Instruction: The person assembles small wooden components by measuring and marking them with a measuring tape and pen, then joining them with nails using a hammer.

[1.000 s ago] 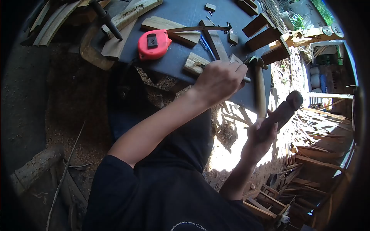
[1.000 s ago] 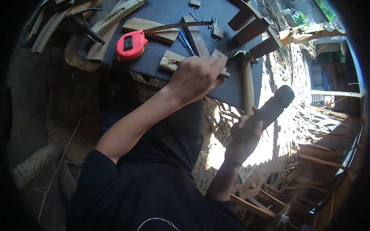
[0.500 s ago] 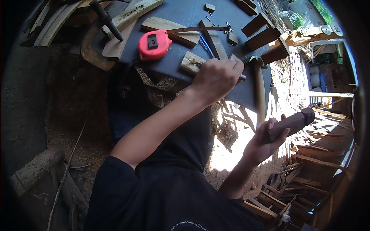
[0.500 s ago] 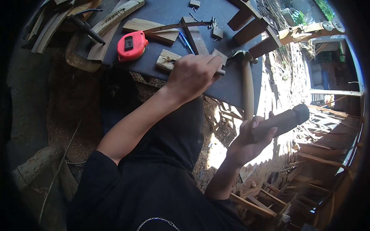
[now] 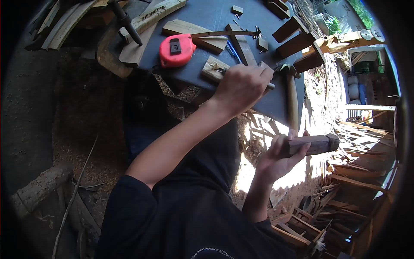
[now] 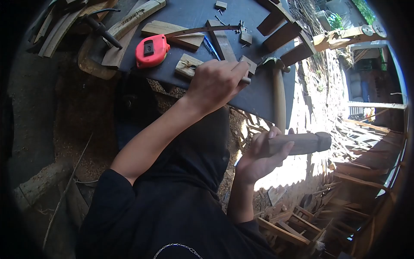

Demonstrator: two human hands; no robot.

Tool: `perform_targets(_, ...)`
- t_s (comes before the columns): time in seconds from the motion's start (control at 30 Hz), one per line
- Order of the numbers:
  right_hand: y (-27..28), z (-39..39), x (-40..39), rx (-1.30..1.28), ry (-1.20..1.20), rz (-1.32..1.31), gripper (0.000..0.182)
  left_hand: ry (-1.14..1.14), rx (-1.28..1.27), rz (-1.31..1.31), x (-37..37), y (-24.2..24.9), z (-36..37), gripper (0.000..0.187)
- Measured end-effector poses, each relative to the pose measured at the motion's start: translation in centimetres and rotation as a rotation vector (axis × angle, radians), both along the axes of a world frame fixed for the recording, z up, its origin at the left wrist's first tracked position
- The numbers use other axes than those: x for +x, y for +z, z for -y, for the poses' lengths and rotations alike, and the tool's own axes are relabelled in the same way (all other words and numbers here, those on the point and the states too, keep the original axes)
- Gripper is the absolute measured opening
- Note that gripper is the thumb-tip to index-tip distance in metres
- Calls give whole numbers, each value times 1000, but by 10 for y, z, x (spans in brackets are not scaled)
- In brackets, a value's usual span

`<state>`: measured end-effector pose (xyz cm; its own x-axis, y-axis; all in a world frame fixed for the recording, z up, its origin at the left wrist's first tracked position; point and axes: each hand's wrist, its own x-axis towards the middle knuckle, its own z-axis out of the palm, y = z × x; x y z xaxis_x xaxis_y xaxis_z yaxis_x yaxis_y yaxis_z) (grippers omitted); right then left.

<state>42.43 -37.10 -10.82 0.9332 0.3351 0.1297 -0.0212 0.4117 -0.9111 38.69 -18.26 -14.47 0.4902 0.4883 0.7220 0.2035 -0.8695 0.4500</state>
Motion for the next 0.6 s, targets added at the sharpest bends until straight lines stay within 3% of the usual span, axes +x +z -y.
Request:
perform_targets(0.03,-4,-2,-7,-73,11,-13,50,1,-9,-6,1,-1,0,33)
perform_targets(0.1,-3,7,-15,-551,425,-10,61,11,-20,-12,0,0,-4,32)
perform_targets(0.17,-1,18,-10,-657,541,35,66,26,-41,-15,-4,-1,-6,32)
perform_targets(0.37,17,-12,4,-79,-41,25,53,-4,-39,-16,-9,4,-3,46)
perform_targets(0.4,12,-10,7,-61,-9,20,58,0,-38,-23,-9,4,-4,47)
perform_targets(0.5,3,-5,-12,-469,286,20,63,20,-47,-37,-10,6,-4,37)
perform_targets(0.53,0,5,-8,-627,563,53,63,29,-58,-57,-9,5,-5,33)
perform_targets(0.57,2,7,-8,-658,690,52,63,36,-75,-81,-10,4,-7,31)
perform_targets(0.6,3,10,-6,-648,659,48,62,16,-98,-29,-10,8,-7,30)
